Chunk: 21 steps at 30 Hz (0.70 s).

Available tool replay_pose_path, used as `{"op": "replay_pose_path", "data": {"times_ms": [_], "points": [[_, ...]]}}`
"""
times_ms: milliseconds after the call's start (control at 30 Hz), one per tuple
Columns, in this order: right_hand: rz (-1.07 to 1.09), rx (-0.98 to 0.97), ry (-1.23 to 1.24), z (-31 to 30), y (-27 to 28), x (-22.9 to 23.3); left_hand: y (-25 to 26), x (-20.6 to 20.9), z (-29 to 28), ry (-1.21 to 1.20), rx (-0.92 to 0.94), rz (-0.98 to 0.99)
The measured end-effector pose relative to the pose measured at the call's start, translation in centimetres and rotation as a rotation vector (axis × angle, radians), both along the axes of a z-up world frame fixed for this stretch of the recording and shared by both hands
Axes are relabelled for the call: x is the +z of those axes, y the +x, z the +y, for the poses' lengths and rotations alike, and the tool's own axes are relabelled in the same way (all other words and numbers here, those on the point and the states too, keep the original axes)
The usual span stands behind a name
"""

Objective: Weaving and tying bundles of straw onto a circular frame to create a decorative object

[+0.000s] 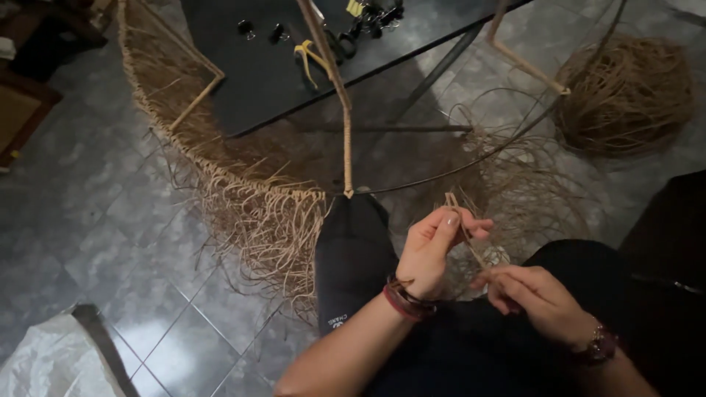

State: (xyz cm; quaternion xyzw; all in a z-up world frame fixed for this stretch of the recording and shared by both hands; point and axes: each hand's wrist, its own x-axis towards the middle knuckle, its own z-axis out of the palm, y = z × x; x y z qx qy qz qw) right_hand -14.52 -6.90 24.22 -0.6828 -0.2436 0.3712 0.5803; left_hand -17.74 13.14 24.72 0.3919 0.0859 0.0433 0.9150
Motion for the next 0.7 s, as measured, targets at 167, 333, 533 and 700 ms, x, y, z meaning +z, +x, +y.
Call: {"op": "replay_pose_path", "data": {"times_ms": [167, 333, 533, 700], "points": [[0.092, -0.069, 0.009, 1.4, 0.2, 0.5, -0.4, 0.4, 1.3, 0.173, 0.136, -0.010], [-0.128, 0.003, -0.302, 3.3, 1.8, 2.4, -2.3, 0.5, 4.6, 0.658, 0.093, 0.062], [-0.310, 0.319, -0.411, 4.3, 4.7, 1.0, -5.5, 7.3, 6.5, 1.662, -0.004, -0.242], [-0.548, 0.616, -0.438, 5.9, 5.3, 0.5, -6.0, 2.1, 3.1, 1.835, -0.103, -0.220]]}}
